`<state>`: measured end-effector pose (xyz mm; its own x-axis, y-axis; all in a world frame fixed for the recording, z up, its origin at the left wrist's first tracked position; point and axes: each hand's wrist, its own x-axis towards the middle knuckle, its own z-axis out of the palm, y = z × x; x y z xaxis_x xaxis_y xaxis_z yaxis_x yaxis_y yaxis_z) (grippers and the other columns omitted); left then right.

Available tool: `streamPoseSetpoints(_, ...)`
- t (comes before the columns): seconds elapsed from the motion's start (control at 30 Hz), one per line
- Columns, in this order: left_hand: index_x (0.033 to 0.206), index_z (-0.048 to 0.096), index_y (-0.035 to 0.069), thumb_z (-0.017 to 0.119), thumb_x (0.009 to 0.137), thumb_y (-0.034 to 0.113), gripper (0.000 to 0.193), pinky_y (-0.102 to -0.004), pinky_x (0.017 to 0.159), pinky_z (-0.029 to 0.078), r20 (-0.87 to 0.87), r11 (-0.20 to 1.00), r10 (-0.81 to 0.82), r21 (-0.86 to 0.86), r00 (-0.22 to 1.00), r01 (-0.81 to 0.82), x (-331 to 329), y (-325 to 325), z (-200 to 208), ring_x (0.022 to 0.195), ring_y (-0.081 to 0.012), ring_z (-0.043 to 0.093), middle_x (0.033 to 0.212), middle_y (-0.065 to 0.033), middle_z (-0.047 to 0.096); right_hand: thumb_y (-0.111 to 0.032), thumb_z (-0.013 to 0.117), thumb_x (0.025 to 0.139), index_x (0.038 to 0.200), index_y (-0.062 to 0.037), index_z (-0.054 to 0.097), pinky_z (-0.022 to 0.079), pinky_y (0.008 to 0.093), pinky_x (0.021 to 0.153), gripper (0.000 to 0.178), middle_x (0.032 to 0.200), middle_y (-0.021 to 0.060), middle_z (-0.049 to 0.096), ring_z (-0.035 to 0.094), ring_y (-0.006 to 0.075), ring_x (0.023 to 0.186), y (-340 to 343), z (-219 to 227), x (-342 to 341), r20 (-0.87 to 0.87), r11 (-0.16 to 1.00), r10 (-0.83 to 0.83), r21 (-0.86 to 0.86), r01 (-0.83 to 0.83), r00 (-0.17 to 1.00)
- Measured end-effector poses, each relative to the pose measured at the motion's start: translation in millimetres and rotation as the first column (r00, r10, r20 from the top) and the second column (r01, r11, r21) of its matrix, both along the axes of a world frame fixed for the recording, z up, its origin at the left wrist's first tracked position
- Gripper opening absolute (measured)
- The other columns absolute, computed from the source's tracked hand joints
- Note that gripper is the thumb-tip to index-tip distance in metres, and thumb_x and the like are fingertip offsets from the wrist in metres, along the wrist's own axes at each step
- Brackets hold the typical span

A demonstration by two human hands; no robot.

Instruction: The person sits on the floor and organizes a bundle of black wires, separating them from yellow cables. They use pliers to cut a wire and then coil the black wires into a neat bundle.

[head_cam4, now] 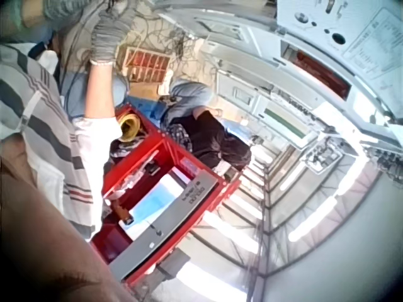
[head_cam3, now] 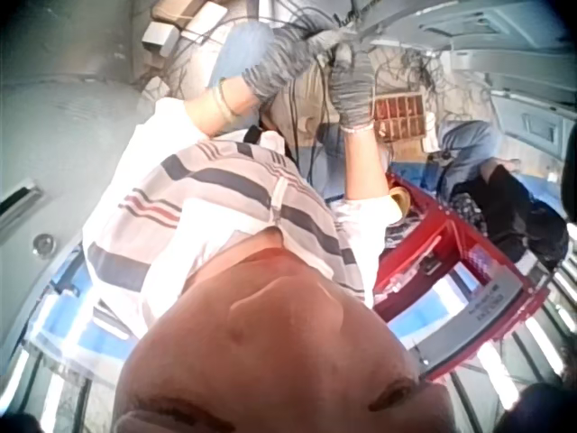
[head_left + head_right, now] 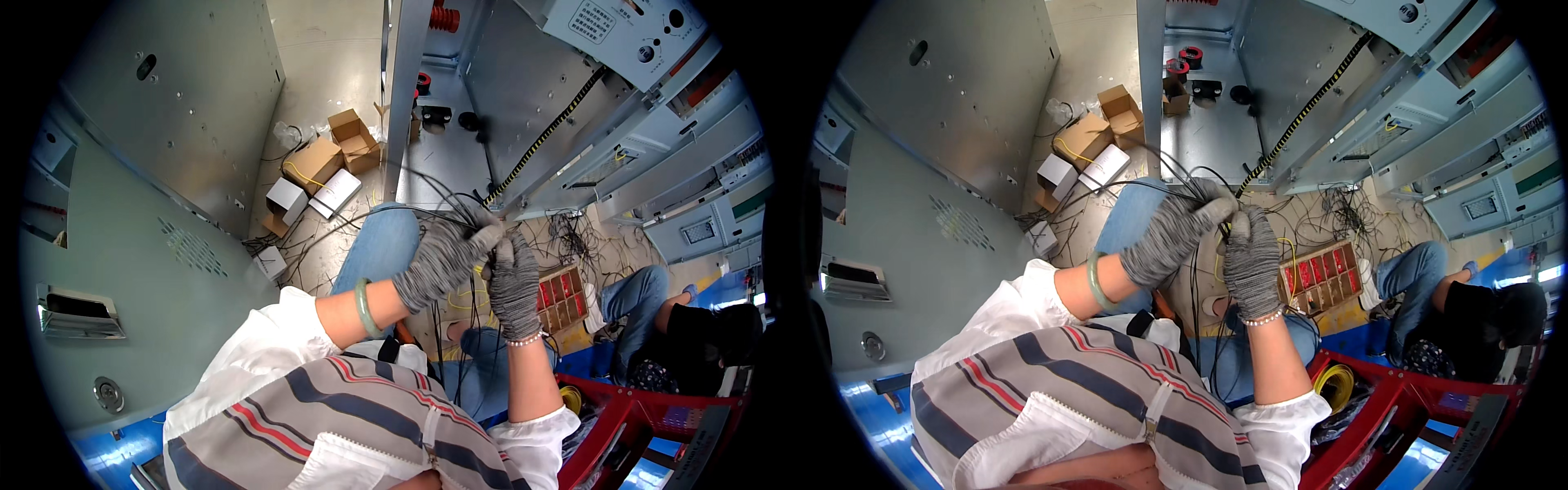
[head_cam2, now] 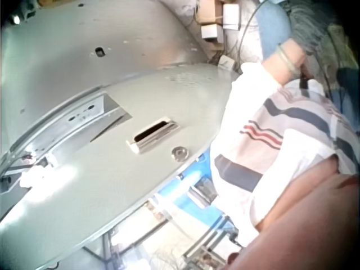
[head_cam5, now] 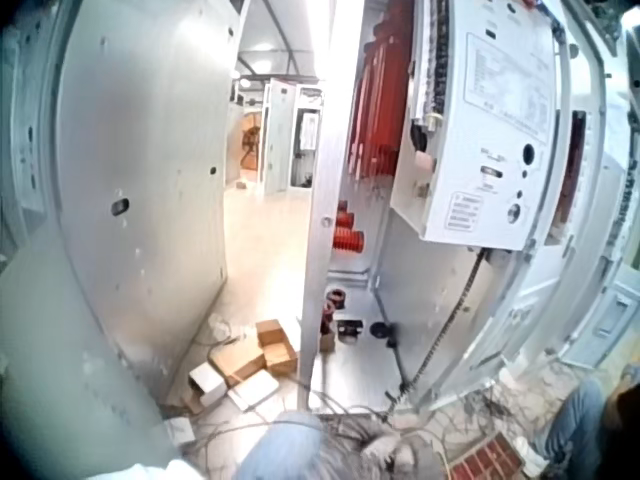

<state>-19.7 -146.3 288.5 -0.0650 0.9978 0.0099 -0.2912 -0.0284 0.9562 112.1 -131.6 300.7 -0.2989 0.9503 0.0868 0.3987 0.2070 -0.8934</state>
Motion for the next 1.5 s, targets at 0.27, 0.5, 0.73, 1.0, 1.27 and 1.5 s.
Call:
streamPoseSetpoints(0.27, 0.083, 0.049, 0.005, 0.042, 0.091, 0.032, 0.029, -0.02, 0.048, 0.038, 0.932, 0.981, 0.15, -0.1, 0.331, -0.164, -85, 31, 13, 0.047, -0.0068, 0.039, 0.055, 0.004, 0.038, -0.026, 0.044, 0.091, 0.085, -0.0033, 0.052, 0.034, 0.0204, 0.045, 0.025, 0.063, -0.0006, 0.047, 0.041, 0.0048, 0.051, 5, -37, 32, -0.014, 0.995, -0.095, 0.035, 0.095, 0.995)
streamPoseSetpoints(0.5, 0.09, 0.052, 0.006, 0.041, 0.091, 0.035, 0.031, -0.0159, 0.029, 0.021, 0.875, 0.993, -0.102, 0.058, 0.473, 0.107, -73, 23, -1, 0.037, -0.002, 0.024, 0.049, 0.0081, 0.027, -0.022, 0.04, 0.092, 0.095, -0.0031, 0.054, 0.037, 0.0197, 0.045, 0.024, 0.067, 0.0029, 0.055, 0.046, 0.005, 0.054, 17, -19, 41, -0.408, 0.967, -0.202, -0.224, 0.117, 0.89)
streamPoseSetpoints(0.73, 0.099, 0.051, 0.007, 0.04, 0.087, 0.051, 0.047, -0.0159, 0.031, 0.02, 0.69, 0.982, -0.137, -0.002, 0.711, 0.191, -18, 4, 1, 0.037, -0.0025, 0.022, 0.05, 0.0072, 0.026, -0.025, 0.04, 0.092, 0.096, -0.0033, 0.055, 0.035, 0.0184, 0.045, 0.027, 0.061, 0.0007, 0.055, 0.045, 0.0037, 0.049, 5, 29, 2, -0.312, 0.974, -0.092, 0.17, 0.15, 0.946)
streamPoseSetpoints(1.0, 0.117, 0.043, 0.009, 0.039, 0.085, 0.054, 0.056, -0.0153, 0.031, 0.023, 0.589, 0.989, -0.149, 0.075, 0.794, 0.129, -8, -7, 7, 0.038, -0.0029, 0.026, 0.058, 0.0043, 0.039, -0.023, 0.043, 0.09, 0.098, -0.0021, 0.055, 0.037, 0.0197, 0.046, 0.026, 0.064, 0.0025, 0.057, 0.047, 0.0056, 0.049, -7, 38, -9, -0.447, 0.99, -0.075, 0.074, 0.121, 0.892)
streamPoseSetpoints(1.27, 0.099, 0.054, 0.005, 0.038, 0.088, 0.049, 0.048, -0.0137, 0.031, 0.029, 0.667, 1.0, 0.017, 0.006, 0.745, -0.028, -50, 6, 18, 0.04, -0.0038, 0.037, 0.065, 0.0007, 0.049, -0.025, 0.047, 0.089, 0.088, -0.0018, 0.057, 0.039, 0.0215, 0.048, 0.025, 0.071, 0.0045, 0.059, 0.05, 0.008, 0.053, -16, 6, 87, -0.068, 0.998, 0.068, -0.005, -0.068, 0.995)
streamPoseSetpoints(1.5, 0.093, 0.054, 0.006, 0.035, 0.088, 0.052, 0.05, -0.0163, 0.03, 0.026, 0.475, 0.995, -0.078, 0.094, 0.877, 0.038, -45, 2, 12, 0.035, -0.0047, 0.032, 0.047, 0.0034, 0.038, -0.034, 0.049, 0.088, 0.084, -0.0037, 0.056, 0.036, 0.0196, 0.044, 0.031, 0.058, 0.0005, 0.053, 0.049, 0.0068, 0.05, -13, -5, 151, 0.055, 0.94, 0.156, -0.315, -0.131, 0.986)
